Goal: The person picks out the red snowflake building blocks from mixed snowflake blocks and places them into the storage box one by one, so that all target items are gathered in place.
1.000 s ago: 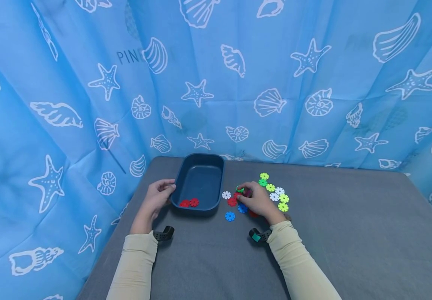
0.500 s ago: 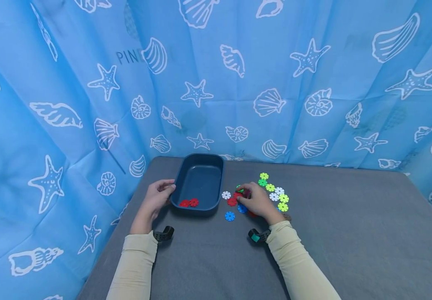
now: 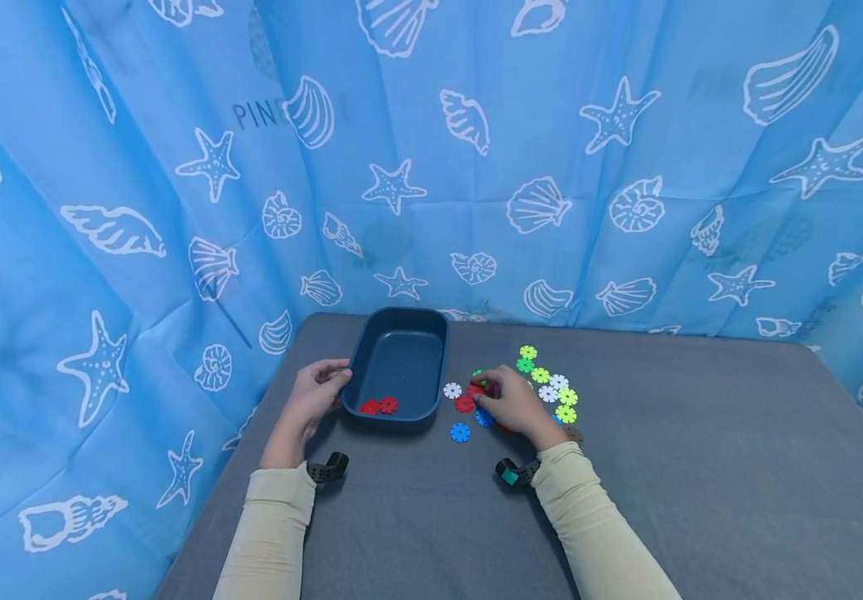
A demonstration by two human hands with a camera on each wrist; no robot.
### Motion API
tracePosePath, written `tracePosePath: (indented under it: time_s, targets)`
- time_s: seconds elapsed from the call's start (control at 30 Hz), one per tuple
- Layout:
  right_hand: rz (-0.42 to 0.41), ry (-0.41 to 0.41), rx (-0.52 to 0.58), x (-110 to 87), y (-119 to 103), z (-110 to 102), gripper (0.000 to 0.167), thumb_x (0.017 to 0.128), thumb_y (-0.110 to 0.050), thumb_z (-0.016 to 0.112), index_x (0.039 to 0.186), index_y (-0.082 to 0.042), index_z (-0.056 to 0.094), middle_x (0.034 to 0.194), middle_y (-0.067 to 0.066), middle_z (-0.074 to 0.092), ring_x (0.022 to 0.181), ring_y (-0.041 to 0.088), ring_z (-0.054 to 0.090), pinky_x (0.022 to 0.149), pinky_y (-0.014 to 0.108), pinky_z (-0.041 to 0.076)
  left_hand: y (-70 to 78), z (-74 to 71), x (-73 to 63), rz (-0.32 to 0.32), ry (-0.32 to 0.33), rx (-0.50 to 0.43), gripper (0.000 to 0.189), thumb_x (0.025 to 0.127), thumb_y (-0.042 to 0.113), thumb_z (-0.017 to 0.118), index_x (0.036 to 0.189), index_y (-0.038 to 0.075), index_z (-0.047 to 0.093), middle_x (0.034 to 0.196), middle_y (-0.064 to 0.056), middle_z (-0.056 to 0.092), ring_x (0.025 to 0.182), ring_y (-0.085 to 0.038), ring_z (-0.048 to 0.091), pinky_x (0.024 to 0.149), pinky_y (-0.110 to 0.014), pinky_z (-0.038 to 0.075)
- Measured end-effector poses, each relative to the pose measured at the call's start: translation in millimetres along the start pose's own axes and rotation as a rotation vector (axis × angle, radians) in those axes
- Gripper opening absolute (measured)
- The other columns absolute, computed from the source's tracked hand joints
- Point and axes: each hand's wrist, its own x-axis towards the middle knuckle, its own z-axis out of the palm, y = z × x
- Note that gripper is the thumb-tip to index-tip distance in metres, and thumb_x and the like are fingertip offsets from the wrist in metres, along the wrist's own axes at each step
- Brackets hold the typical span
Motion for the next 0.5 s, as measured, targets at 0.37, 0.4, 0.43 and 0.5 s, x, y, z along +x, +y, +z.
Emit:
tracePosePath:
  time_s: [0.37,0.4,0.43,0.5]
  targets:
    - [0.003,-0.014,-0.018,1.7,0.5,0.5,0.030,0.099,-0.018,0.074,0.128,-0.010,0.076,0.105,0.008,0.064,0.088,0.019,0.055,0.075,0.035,0.047,1.2,-0.6,-1.5,0.010,-0.001,-0.008,0.039,0.110,0.026,0.059,0.146,0.010,0.061,0.134,-0.016,0.062,0.107,-0.023,0.060,0.084,-0.032,0.054]
    - [0.005,-0.015,-0.018,1.6,0.5,0.7,0.030,0.099,-0.018,0.073,0.128,-0.010,0.076,0.105,0.008,0.064,0.088,0.019,0.055,0.075,0.035,0.047,1.0,-0.6,-1.4,0.012,-0.001,-0.007,0.039,0.110,0.026,0.059,0.146,0.010,0.061,0.134,-0.016,0.062,0.107,-0.023,0.060,0.084,-0.032,0.054]
    - [0.009,-0.014,-0.019,1.5,0.8,1.0,0.030,0.100,-0.018,0.073,0.128,-0.010,0.076,0.105,0.008,0.064,0.087,0.019,0.055,0.075,0.035,0.047,0.7,-0.7,-1.0,0.011,0.000,-0.005,0.038,0.110,0.025,0.059,0.145,0.010,0.061,0.133,-0.016,0.062,0.107,-0.023,0.060,0.084,-0.032,0.054]
    - [0.015,-0.014,-0.017,1.0,0.5,1.2,0.030,0.099,-0.018,0.073,0.128,-0.010,0.076,0.105,0.008,0.064,0.087,0.020,0.055,0.075,0.035,0.047,0.5,-0.8,-1.1,0.010,0.000,-0.006,0.038,0.110,0.025,0.059,0.145,0.010,0.062,0.133,-0.016,0.062,0.107,-0.023,0.061,0.084,-0.031,0.054]
